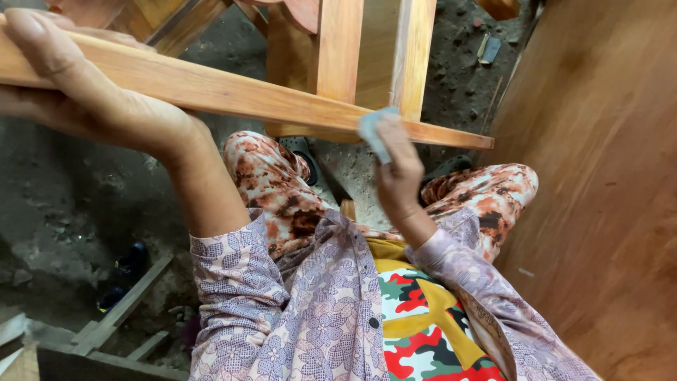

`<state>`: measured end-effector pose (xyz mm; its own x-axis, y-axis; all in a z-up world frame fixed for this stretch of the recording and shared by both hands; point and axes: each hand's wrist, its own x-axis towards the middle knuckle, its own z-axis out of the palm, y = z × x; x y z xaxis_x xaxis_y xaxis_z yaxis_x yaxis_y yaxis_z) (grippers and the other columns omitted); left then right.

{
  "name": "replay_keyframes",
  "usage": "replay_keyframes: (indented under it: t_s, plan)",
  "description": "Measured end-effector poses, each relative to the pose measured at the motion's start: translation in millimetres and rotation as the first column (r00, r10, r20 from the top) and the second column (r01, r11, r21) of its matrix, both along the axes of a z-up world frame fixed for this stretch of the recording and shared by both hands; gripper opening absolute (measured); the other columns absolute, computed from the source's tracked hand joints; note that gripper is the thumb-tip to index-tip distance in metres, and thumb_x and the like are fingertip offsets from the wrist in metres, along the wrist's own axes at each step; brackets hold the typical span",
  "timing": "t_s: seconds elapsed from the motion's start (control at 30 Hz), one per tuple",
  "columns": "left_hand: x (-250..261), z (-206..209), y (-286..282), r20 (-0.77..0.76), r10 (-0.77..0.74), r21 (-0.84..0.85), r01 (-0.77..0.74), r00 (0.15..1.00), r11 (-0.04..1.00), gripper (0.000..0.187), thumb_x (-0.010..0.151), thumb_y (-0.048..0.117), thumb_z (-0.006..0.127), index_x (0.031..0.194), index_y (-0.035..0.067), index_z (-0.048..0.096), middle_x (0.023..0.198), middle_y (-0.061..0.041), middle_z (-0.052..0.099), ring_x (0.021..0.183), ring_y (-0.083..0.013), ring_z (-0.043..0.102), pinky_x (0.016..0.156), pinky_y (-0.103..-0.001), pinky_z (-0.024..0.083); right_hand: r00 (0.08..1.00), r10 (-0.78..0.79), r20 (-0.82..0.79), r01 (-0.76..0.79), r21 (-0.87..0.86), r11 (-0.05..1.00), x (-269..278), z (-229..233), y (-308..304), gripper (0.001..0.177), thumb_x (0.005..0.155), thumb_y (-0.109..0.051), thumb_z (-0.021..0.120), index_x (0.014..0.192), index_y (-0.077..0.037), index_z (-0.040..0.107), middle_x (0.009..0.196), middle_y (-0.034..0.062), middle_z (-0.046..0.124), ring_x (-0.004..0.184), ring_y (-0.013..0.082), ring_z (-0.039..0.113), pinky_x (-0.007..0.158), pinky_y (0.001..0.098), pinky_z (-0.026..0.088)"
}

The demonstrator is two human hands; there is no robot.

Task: Sanding wooden chairs with sandpaper to smooth the surface.

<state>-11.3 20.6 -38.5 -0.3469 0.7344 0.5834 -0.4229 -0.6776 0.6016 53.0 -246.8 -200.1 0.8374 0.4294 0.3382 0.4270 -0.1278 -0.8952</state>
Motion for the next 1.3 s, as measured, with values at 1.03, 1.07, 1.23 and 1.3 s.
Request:
replay_keyframes:
  t_s: [1.03, 1.07, 1.23, 1.3]
  plan:
    - [10.1, 28.6, -14.8, -0.021, 0.103, -0.384, -0.103, 0.994, 0.917, 0.109, 0.073, 0.033, 0.081, 0.164, 0.004, 0.028, 0.158, -0.024, 0.048, 0.126, -0.0302, 0.064, 0.115, -0.044, 0.057, 0.964, 0.211, 0.160, -0.218, 0.032, 0.975, 5.7, 20.0, 22.4, 0.032, 0.103, -0.011, 0.064, 0.135, -0.004, 0.062, 0.141, 0.0180, 0.060, 0.138, 0.0388, 0.056, 0.123, 0.0497, 0.045]
    - [7.5, 25.5, -13.3, -0.008, 0.098, -0.389, -0.093, 0.995, 0.917, 0.109, 0.075, 0.031, 0.082, 0.166, 0.006, 0.028, 0.168, -0.022, 0.042, 0.140, -0.0304, 0.059, 0.126, -0.045, 0.051, 0.958, 0.210, 0.194, -0.223, 0.052, 0.973, 9.0, 8.9, 20.3, 0.039, 0.097, 0.003, 0.075, 0.133, -0.004, 0.062, 0.140, 0.0186, 0.059, 0.136, 0.0394, 0.058, 0.123, 0.0506, 0.046]
    - [-2.6, 4.0, -2.5, -0.117, 0.072, -0.362, -0.110, 0.990, 0.926, 0.114, 0.077, 0.042, 0.080, 0.168, 0.009, 0.020, 0.172, -0.019, 0.035, 0.149, -0.0294, 0.053, 0.127, -0.043, 0.050, 0.993, 0.117, -0.018, -0.114, 0.122, 0.986, 31.3, -38.0, -11.5, 0.036, 0.095, 0.011, 0.057, 0.128, -0.001, 0.067, 0.132, 0.0143, 0.065, 0.131, 0.0305, 0.060, 0.121, 0.0412, 0.043]
    - [-6.1, -3.8, -4.1, -0.143, 0.050, -0.300, -0.091, 0.988, 0.950, 0.107, 0.083, 0.041, 0.082, 0.169, 0.010, 0.025, 0.176, -0.015, 0.036, 0.157, -0.0288, 0.052, 0.136, -0.044, 0.051, 0.990, 0.104, -0.094, -0.092, 0.121, 0.988, 40.8, -58.7, -28.6, 0.052, 0.090, 0.022, 0.042, 0.129, -0.002, 0.066, 0.133, 0.0113, 0.064, 0.134, 0.0280, 0.057, 0.122, 0.0390, 0.040]
